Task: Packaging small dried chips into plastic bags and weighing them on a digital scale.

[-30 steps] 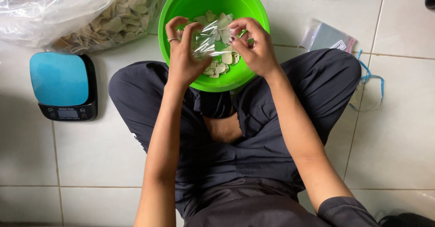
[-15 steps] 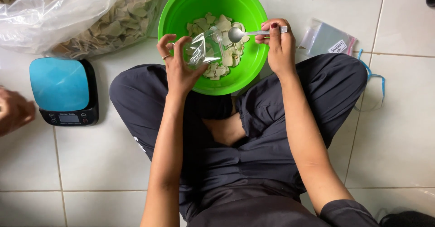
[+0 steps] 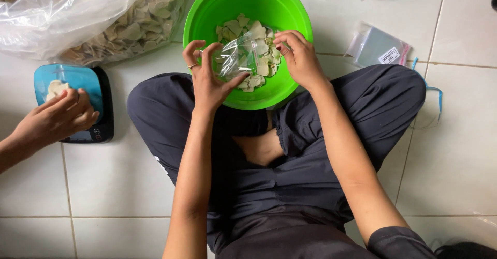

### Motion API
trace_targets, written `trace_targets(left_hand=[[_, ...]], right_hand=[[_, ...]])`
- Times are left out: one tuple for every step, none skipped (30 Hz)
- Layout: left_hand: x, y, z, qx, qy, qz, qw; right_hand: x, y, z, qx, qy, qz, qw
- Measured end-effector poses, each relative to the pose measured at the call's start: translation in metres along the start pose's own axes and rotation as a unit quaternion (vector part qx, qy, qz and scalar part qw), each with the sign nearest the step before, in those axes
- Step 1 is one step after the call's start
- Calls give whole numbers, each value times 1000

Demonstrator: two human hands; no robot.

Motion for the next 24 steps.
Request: trace_targets(left_hand=[[2,2,2,1,0,1,1000],[3,3,4,16,1,-20,1000],[5,5,5,30,2,-41,999],[4,3,3,32,2,-41,999],[3,2,3,29,5,-39,999],[2,0,3,27,8,-37,999],[2,0,3,27,8,-37,999],[2,0,2,27,9,-38,999],[2,-1,2,27,9,-38,999],[1,-2,1,27,9,-38,999],[1,-3,0,26,8,-37,999],[1,-4,-1,25,8,-37,999],[2,-3,0,25,7,-36,999],[3,-1,1,23,12,-42,999],[4,0,2,22,17,-49,998],[4,0,2,22,16,-49,998],[4,0,3,22,20,-53,998],[4,0,4,23,24,-57,998],[3,-2,3,22,25,-58,998],[2,-5,2,24,30,-61,997],[0,-8,0,27,34,-64,997],[0,-9,0,27,34,-64,997],[0,-11,0,29,42,-71,996],[-1,-13,-1,30,50,-77,995]], right_hand=[[5,-1,-2,0,-1,0,1000],[10,-1,-5,2,-12,18,1000],[15,-2,-8,2,-22,34,999],[16,0,-12,2,-24,34,999],[17,3,-15,-38,-32,49,998],[19,6,-17,-78,-40,64,994],[15,7,-19,-78,-40,63,994],[10,10,-20,-125,-65,82,987],[4,13,-22,-172,-90,100,976],[1,9,-24,-172,-90,100,976],[-3,5,-26,-196,-111,166,960],[-7,1,-27,-219,-131,231,939],[-10,2,-27,-219,-131,232,939],[-15,4,-26,-226,-139,252,931],[-19,5,-26,-233,-146,272,922],[-19,10,-26,-233,-146,273,922],[-19,15,-25,-230,-129,267,927],[-19,19,-24,-227,-113,262,931],[-17,23,-25,-227,-112,261,931],[-15,26,-25,-220,-84,268,934],[-13,29,-25,-214,-56,274,936],[-9,28,-25,-214,-57,274,936],[-5,26,-25,-203,-23,269,941],[0,24,-25,-191,10,265,945]])
Point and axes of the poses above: each hand's wrist, its own z-axis towards the middle knuckle, its own x-axis out of the back of the hand, y = z × x, the point moved 2 cm from there along z, towards the middle knuckle, and after that the axes turned 13 degrees about -x, right-handed, at the moved point
